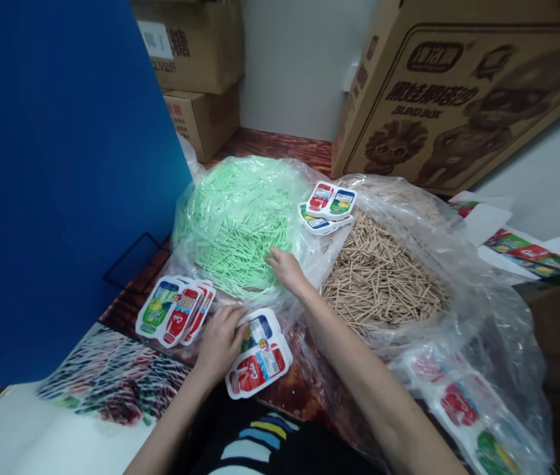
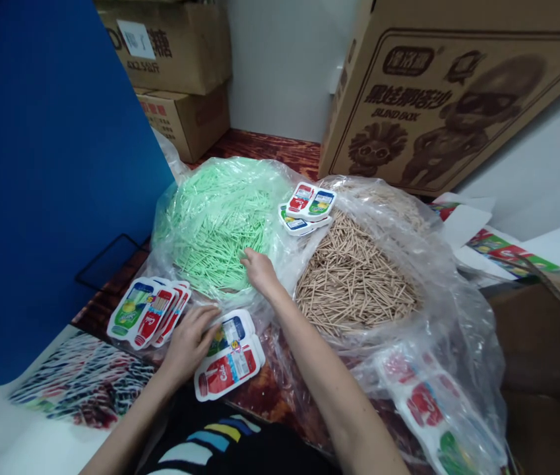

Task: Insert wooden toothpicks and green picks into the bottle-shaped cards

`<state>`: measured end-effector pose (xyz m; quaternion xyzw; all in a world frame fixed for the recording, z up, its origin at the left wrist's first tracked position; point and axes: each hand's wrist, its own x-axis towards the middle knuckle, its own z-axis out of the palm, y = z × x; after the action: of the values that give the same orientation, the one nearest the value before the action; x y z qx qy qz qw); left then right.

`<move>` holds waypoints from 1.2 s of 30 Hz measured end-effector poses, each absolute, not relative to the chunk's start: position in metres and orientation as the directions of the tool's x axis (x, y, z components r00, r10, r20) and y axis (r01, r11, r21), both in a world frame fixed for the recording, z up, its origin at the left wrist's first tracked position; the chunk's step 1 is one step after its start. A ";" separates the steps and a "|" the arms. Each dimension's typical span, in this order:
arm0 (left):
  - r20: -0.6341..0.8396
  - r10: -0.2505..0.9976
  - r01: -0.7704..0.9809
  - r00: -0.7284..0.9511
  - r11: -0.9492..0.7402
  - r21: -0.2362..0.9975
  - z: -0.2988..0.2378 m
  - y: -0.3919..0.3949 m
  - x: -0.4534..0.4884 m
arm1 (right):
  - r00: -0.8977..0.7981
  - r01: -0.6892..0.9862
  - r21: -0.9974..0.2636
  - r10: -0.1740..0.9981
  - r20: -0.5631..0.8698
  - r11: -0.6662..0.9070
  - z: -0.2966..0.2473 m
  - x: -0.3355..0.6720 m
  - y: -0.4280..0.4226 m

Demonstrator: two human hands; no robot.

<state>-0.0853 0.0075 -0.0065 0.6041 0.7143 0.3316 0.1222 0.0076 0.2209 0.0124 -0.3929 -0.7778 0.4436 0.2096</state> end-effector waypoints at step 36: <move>-0.090 0.910 0.544 -0.404 0.318 0.777 -0.018 0.026 -0.108 | -0.490 0.145 -0.988 0.872 -0.021 0.058 -0.032 0.114 0.089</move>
<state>-0.1084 0.0264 -0.0181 0.4747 0.7657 0.3401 0.2696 0.1145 0.0891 -0.0318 -0.3896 -0.6525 0.5649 0.3215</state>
